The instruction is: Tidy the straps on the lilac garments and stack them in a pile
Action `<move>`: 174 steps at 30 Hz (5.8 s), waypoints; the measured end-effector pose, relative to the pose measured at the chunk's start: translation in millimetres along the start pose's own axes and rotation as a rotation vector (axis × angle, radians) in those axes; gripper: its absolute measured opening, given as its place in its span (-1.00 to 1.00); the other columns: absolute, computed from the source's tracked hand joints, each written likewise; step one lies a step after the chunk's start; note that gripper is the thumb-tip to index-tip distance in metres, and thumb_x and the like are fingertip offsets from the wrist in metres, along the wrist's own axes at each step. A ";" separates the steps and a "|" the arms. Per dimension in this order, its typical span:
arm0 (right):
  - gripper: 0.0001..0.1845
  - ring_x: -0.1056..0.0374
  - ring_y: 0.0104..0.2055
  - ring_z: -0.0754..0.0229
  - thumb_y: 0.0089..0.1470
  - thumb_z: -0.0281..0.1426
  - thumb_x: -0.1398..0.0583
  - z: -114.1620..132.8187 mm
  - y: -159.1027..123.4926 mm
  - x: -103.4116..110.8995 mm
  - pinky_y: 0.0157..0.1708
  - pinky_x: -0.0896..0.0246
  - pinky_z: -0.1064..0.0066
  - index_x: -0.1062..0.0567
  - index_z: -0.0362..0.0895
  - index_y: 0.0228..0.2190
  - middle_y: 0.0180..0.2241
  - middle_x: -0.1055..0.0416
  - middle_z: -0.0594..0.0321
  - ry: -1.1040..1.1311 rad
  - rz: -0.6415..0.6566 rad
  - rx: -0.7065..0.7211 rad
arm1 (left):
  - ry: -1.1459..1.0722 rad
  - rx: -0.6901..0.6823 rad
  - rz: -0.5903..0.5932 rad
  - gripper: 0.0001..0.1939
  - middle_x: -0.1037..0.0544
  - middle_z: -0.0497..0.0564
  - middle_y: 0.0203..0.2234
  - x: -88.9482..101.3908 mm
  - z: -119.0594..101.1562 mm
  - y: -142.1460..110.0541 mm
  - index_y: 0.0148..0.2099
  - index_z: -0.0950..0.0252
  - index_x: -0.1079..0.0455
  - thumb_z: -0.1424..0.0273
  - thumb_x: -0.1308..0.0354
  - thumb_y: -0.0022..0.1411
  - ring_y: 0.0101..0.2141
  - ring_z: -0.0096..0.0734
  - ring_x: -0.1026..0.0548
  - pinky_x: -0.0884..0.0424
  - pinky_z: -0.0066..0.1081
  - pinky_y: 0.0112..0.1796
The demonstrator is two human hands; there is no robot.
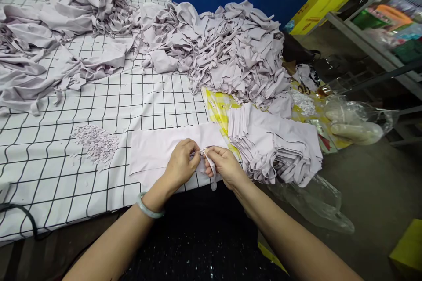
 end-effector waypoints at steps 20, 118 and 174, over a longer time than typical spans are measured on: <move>-0.64 -0.42 -0.24 0.09 0.16 -0.16 -0.22 -75.8 -93.7 39.1 -0.01 -0.23 0.24 -0.43 -0.04 -0.05 -0.42 -0.48 0.29 -0.423 -0.221 0.282 | 0.557 -0.230 0.291 -0.43 -0.11 0.11 0.39 -10.1 16.6 14.1 0.38 0.19 -0.15 0.22 -0.05 0.38 0.40 0.07 0.05 0.20 0.23 0.32; -0.71 -0.23 -0.43 0.27 0.31 -0.16 -0.05 -35.9 -84.9 -63.9 -0.36 -0.11 0.42 -0.44 -0.08 -0.28 -0.48 -0.33 0.36 -0.616 0.339 0.472 | 0.050 -0.128 0.168 -0.89 -0.47 0.00 -0.38 92.2 -18.0 -108.9 -0.26 0.28 -0.37 0.51 -0.04 0.33 -0.35 -0.42 -0.41 -0.35 -0.36 -0.31; -0.64 -0.23 -0.61 0.37 -0.16 -0.18 -0.39 -20.5 -16.0 -105.7 -0.68 -0.07 0.56 -0.44 -0.16 -0.44 -0.59 -0.40 0.36 0.262 0.010 0.015 | -0.055 0.082 0.011 -0.89 -0.45 -0.02 -0.41 91.5 34.2 -47.6 -0.38 0.26 -0.32 0.51 -0.07 0.21 -0.35 -0.39 -0.40 -0.31 -0.37 -0.32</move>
Point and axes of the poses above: each hand's wrist, its own y-axis towards the middle knuckle, its own x-axis out of the back of the hand, z = x × y, the point moved 2 cm from there along y, towards the middle knuckle
